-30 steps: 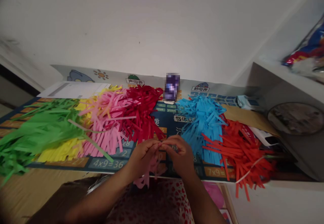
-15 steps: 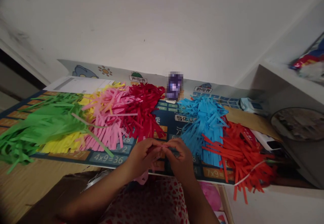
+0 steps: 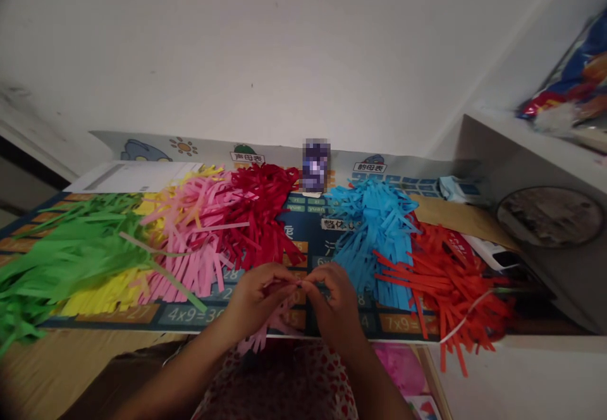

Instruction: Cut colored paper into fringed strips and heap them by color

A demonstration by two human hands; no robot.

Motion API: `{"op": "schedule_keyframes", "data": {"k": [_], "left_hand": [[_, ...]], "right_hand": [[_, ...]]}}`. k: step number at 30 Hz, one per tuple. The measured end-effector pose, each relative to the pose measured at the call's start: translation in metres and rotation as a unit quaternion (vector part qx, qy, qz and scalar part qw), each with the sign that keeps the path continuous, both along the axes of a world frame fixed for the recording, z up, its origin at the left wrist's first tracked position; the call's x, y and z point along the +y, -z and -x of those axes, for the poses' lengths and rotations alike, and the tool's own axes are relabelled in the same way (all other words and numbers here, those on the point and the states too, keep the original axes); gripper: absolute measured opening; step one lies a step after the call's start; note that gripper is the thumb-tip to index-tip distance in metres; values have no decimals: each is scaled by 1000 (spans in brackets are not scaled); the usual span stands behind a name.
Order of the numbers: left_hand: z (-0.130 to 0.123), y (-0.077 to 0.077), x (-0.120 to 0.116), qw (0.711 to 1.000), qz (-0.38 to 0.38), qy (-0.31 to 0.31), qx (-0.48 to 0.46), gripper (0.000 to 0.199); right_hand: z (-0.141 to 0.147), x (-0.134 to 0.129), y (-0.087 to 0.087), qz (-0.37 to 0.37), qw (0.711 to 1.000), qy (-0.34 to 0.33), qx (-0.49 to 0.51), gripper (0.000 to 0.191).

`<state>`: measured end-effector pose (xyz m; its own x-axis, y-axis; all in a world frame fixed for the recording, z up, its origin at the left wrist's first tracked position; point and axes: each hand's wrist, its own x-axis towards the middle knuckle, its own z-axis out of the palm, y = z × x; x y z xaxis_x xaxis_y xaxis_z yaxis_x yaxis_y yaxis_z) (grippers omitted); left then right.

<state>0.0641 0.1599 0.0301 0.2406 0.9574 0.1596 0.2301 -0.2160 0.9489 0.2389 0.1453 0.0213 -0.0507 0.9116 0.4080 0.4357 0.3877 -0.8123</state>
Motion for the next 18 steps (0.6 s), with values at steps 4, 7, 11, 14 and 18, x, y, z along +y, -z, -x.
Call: {"op": "schedule_keyframes", "data": {"k": [4,7,11,14,18], "left_hand": [[-6,1,1,978,135,-25,-156,21],[-10,2,3,952,195,-21,-235,33],[-12,3,4,946,210,-20,-247,38],[-14,4,4,942,213,-30,-259,38],[-16,5,5,938,214,-31,-271,39]], "right_hand": [[0,5,2,11,999,-28,27,12],[2,9,6,4,999,-33,42,10],[5,11,8,-1,999,-14,44,12],[5,10,8,-11,999,-8,38,12],[2,11,8,-14,1000,-9,21,14]]}}
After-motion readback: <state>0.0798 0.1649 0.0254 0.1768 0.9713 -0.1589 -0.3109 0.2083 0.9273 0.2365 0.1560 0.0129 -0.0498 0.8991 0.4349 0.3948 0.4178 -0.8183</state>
